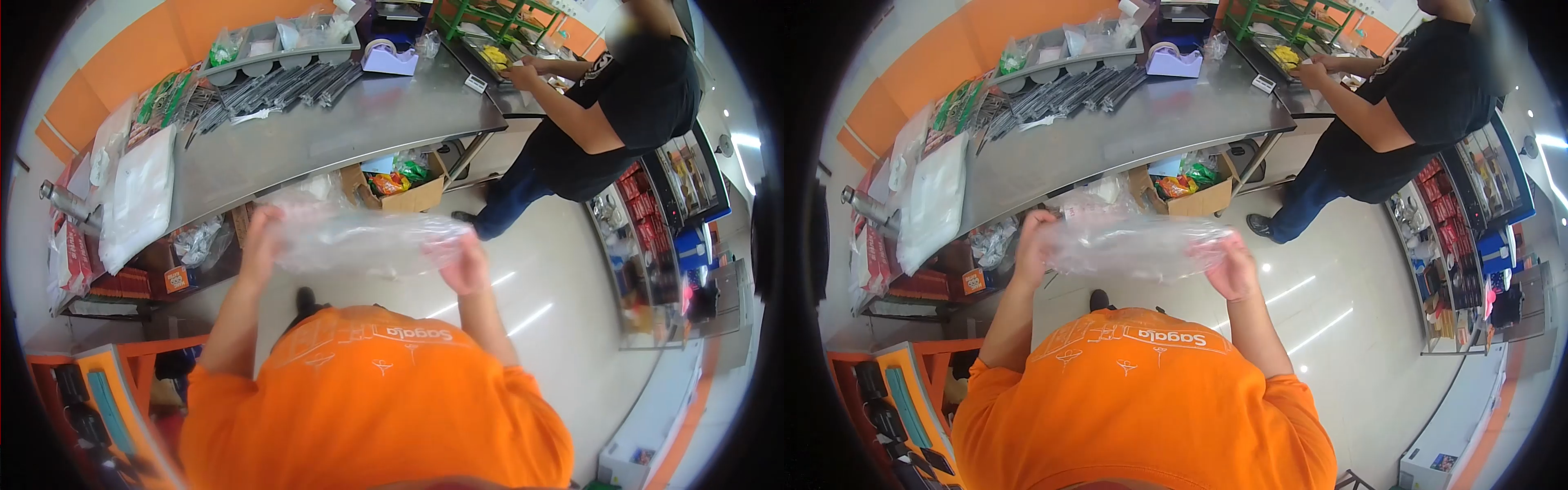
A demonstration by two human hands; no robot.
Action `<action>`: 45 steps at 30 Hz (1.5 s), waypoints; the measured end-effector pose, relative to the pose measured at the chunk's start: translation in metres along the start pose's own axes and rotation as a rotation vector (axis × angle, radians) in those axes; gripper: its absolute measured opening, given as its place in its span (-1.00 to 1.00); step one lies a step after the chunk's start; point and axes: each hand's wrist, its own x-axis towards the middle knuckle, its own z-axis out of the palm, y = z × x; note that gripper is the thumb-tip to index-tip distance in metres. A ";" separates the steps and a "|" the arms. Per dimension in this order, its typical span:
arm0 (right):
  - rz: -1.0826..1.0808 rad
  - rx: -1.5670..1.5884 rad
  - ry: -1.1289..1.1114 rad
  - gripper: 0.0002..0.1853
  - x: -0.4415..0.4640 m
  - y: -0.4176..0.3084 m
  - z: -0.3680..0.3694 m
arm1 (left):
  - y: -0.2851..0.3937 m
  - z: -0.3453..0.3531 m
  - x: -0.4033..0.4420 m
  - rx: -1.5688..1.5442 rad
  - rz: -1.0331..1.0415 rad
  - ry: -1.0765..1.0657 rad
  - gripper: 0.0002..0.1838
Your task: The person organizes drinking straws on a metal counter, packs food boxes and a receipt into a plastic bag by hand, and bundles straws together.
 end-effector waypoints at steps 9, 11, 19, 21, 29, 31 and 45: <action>0.214 -0.835 -0.107 -0.66 0.022 -0.015 0.000 | -0.017 -0.013 -0.007 0.263 0.059 0.151 -0.62; 0.293 -1.018 -0.165 -0.68 0.049 -0.003 0.003 | -0.004 -0.024 -0.001 -0.325 -0.120 0.308 -0.60; 0.221 -0.321 0.083 -0.87 0.188 0.037 0.037 | -0.003 -0.103 0.042 -0.056 -0.010 0.431 -0.53; 0.174 -0.559 0.101 -0.87 0.229 0.045 0.045 | 0.004 -0.119 0.070 -0.135 -0.039 0.448 -0.52; -0.239 -1.603 -0.541 -0.68 0.310 0.130 0.157 | -0.038 -0.164 0.165 -0.085 -0.250 0.330 -0.63; 0.068 -1.906 -0.436 -0.65 0.329 0.161 0.163 | -0.034 -0.168 0.173 -0.073 -0.393 0.183 -0.71; 0.140 -1.699 -0.364 -0.62 0.363 0.156 0.112 | -0.020 -0.201 0.202 -0.328 -0.263 0.108 -0.71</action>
